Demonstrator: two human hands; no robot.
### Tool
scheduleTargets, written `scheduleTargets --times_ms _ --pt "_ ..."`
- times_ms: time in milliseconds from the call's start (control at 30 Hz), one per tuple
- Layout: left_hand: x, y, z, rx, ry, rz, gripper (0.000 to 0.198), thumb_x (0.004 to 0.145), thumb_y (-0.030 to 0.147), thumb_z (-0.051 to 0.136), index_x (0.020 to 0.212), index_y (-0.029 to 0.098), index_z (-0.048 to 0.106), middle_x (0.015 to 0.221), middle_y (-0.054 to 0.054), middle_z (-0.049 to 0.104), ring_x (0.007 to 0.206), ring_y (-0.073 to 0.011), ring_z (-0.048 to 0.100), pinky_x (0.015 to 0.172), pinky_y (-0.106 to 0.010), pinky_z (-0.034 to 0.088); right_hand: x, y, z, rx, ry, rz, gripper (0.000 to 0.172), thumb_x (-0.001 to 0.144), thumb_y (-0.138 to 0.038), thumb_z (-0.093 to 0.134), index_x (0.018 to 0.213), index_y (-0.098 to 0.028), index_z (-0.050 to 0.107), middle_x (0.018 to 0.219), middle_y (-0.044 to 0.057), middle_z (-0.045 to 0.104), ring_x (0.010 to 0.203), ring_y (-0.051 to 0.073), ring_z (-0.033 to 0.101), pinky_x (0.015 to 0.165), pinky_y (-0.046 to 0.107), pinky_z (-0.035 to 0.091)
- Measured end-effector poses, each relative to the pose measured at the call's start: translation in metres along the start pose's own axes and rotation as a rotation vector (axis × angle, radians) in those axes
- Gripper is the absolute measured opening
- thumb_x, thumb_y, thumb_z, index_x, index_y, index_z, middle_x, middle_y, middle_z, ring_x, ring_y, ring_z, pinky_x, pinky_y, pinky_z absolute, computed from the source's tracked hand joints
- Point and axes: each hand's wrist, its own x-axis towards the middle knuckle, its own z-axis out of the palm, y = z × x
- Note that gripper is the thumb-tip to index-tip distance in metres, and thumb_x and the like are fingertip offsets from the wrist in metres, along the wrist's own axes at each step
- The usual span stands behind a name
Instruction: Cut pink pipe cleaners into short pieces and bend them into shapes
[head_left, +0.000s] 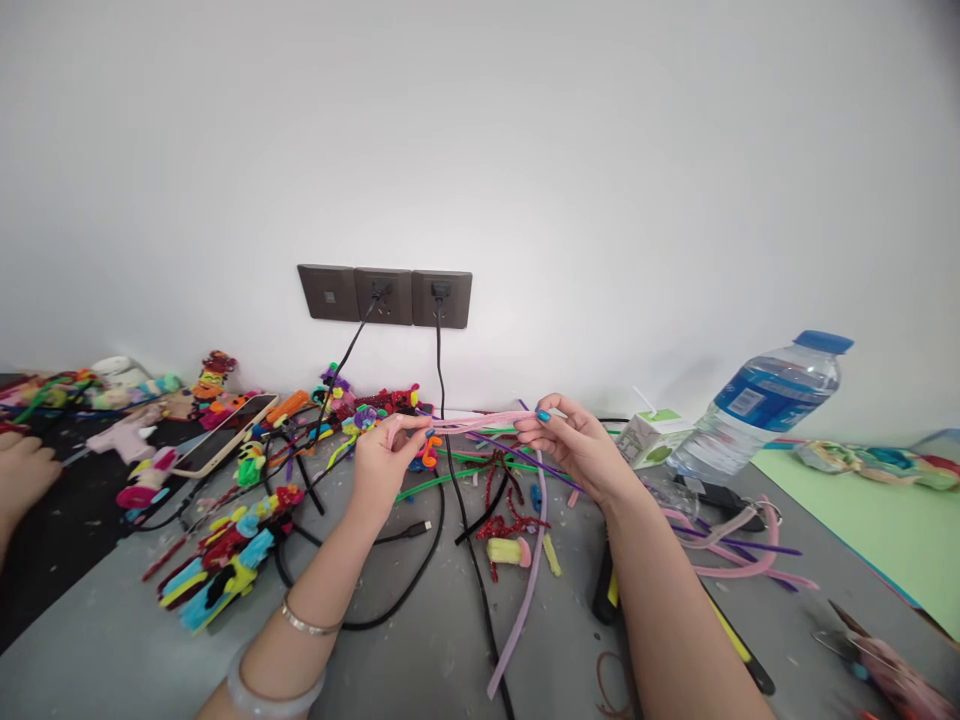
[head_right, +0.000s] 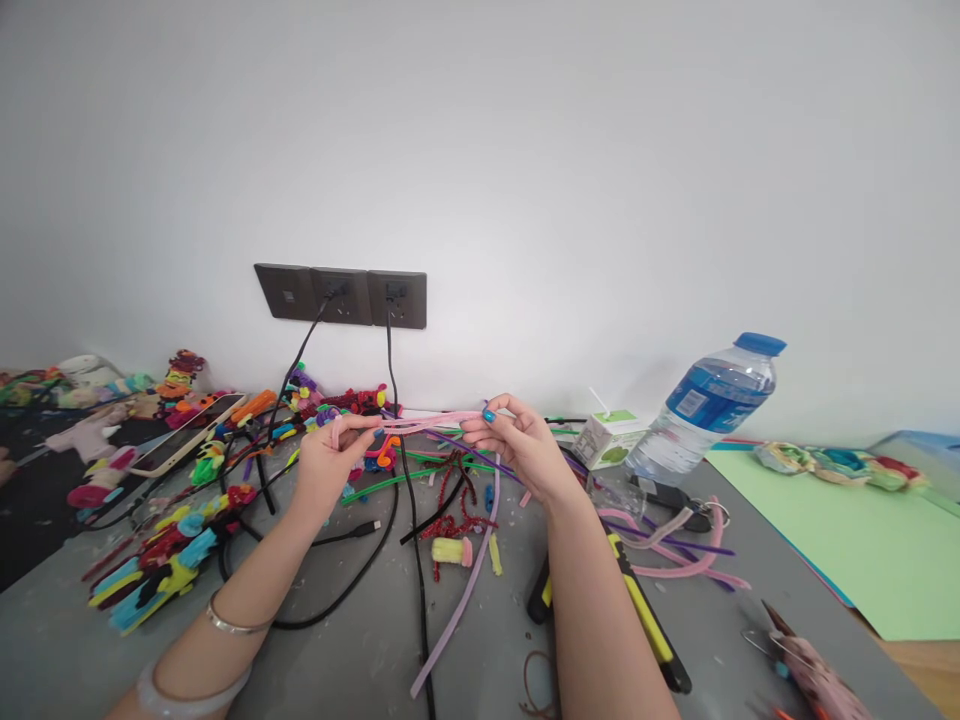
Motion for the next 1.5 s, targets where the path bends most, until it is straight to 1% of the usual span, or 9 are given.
scheduleTargets --times_ms 133,300,433,567,667,933,1100,1333,1500 --pt "-0.001 -0.002 0.003 -0.008 -0.005 0.030 0.023 0.075 0.018 0.064 0.097 0.017 0.073 0.073 0.001 0.064 0.046 -0.0045 0.032 0.045 -0.019 0.029 0.000 0.000 -0.001 0.012 -0.033 -0.001 0.027 0.077 -0.039 0.080 0.083 -0.023 0.059 0.077 0.001 0.077 0.068 0.012 0.073 0.065 0.017 0.057" --pt "-0.004 -0.001 0.008 -0.070 -0.044 0.018 0.034 0.073 0.017 0.065 0.107 0.018 0.067 0.088 -0.001 0.065 0.046 -0.0026 0.030 0.044 -0.018 0.030 0.001 0.000 -0.001 -0.022 -0.029 0.011 0.028 0.077 -0.040 0.080 0.083 -0.022 0.059 0.076 0.002 0.077 0.069 0.012 0.074 0.066 0.016 0.057" --pt "-0.005 0.000 0.008 -0.063 -0.072 0.012 0.030 0.071 0.018 0.068 0.100 0.017 0.068 0.077 0.001 0.062 0.046 -0.0039 0.031 0.046 -0.019 0.033 0.002 0.000 0.000 -0.072 -0.004 0.021 0.033 0.074 -0.043 0.082 0.084 -0.022 0.059 0.074 0.003 0.077 0.070 0.013 0.074 0.067 0.018 0.057" --pt "-0.004 -0.004 0.008 -0.025 -0.053 0.033 0.025 0.071 0.017 0.067 0.096 0.017 0.070 0.058 0.007 0.048 0.045 -0.0059 0.031 0.046 -0.019 0.030 0.002 0.000 0.001 -0.109 0.018 0.021 0.036 0.071 -0.046 0.083 0.084 -0.022 0.059 0.073 0.002 0.076 0.069 0.013 0.073 0.067 0.019 0.057" --pt "-0.004 -0.005 0.008 -0.007 -0.042 0.047 0.023 0.072 0.018 0.068 0.095 0.017 0.070 0.053 0.009 0.039 0.045 -0.0065 0.031 0.046 -0.020 0.028 0.002 0.001 0.000 -0.129 0.032 0.012 0.036 0.071 -0.047 0.083 0.084 -0.022 0.059 0.072 0.002 0.076 0.070 0.014 0.074 0.067 0.020 0.058" --pt "-0.005 -0.002 0.009 0.023 -0.054 0.112 0.010 0.076 0.022 0.067 0.085 0.018 0.072 0.063 0.004 0.054 0.047 -0.0065 0.033 0.047 -0.021 0.027 0.002 0.000 0.001 -0.157 0.041 -0.003 0.037 0.070 -0.047 0.083 0.084 -0.022 0.058 0.069 0.001 0.073 0.070 0.017 0.074 0.067 0.023 0.059" --pt "-0.004 -0.004 0.008 0.077 -0.067 0.182 0.007 0.077 0.020 0.067 0.077 0.019 0.073 0.069 0.001 0.062 0.052 -0.0088 0.042 0.050 -0.021 0.032 0.002 0.000 0.000 -0.161 0.065 -0.013 0.037 0.070 -0.048 0.083 0.084 -0.023 0.059 0.068 0.001 0.073 0.072 0.018 0.074 0.067 0.024 0.059" --pt "-0.001 -0.008 0.005 0.103 -0.067 0.211 0.008 0.076 0.017 0.068 0.077 0.021 0.076 0.069 0.000 0.064 0.059 -0.0121 0.053 0.054 -0.022 0.040 0.003 0.000 0.000 -0.175 0.088 -0.005 0.038 0.068 -0.048 0.084 0.084 -0.022 0.061 0.068 0.001 0.073 0.073 0.019 0.074 0.069 0.025 0.058" --pt "0.000 -0.013 0.002 0.151 -0.100 0.234 0.008 0.076 0.018 0.070 0.078 0.019 0.078 0.068 -0.001 0.064 0.063 -0.0139 0.059 0.059 -0.024 0.044 0.005 0.004 -0.004 -0.237 0.110 -0.065 0.038 0.069 -0.051 0.083 0.084 -0.023 0.061 0.069 0.001 0.073 0.072 0.019 0.074 0.071 0.028 0.059"
